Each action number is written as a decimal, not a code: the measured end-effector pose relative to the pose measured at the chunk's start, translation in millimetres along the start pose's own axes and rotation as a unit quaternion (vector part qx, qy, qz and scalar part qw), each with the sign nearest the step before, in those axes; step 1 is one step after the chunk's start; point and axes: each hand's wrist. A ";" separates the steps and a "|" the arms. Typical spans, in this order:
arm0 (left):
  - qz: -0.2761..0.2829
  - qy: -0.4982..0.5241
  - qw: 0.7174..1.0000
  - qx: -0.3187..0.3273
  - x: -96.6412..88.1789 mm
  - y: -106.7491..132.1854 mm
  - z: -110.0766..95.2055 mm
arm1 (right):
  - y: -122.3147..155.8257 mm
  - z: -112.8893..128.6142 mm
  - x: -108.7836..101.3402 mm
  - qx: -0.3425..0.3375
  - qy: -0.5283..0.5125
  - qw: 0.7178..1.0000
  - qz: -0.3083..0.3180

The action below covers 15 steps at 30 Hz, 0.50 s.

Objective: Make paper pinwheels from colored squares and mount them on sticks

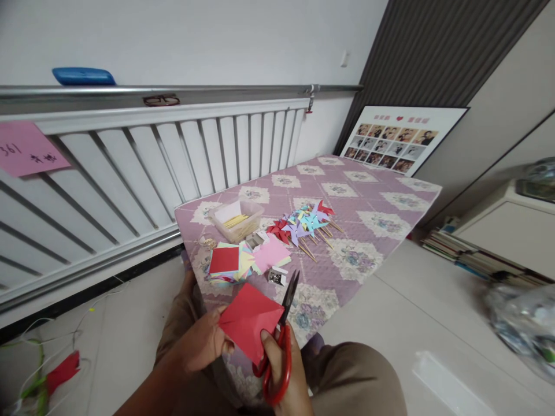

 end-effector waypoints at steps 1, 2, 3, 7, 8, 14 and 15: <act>-0.011 0.044 0.999 -0.005 -1.2 0.9 10.0 | -0.8 0.9 1.2 -0.006 -0.004 1.000 -0.008; -0.028 0.080 0.996 -0.002 -1.7 1.5 19.6 | -1.5 2.0 2.6 -0.014 -0.008 1.000 -0.012; -0.037 0.105 0.994 -0.002 -1.0 1.8 28.2 | -2.2 3.3 4.3 -0.023 -0.010 1.000 -0.014; -0.092 0.144 0.985 0.040 12.9 -1.5 43.3 | -3.9 6.5 10.0 -0.045 0.020 0.999 -0.012; -0.099 0.136 0.985 0.045 17.8 -3.2 42.1 | -4.0 6.4 10.5 -0.045 0.037 0.998 -0.017; -0.127 0.104 0.986 0.019 29.9 -12.4 33.1 | -4.6 3.9 8.4 -0.053 0.099 0.992 -0.062; -0.125 0.114 0.985 0.019 28.4 -13.3 34.7 | -4.9 3.8 8.0 -0.051 0.101 0.991 -0.065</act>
Point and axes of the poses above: each hand's wrist, its own y-axis away from the middle knuckle, its own x-axis out of the palm, z = x × y, and after that the axes turned 11 degrees about z, right-handed
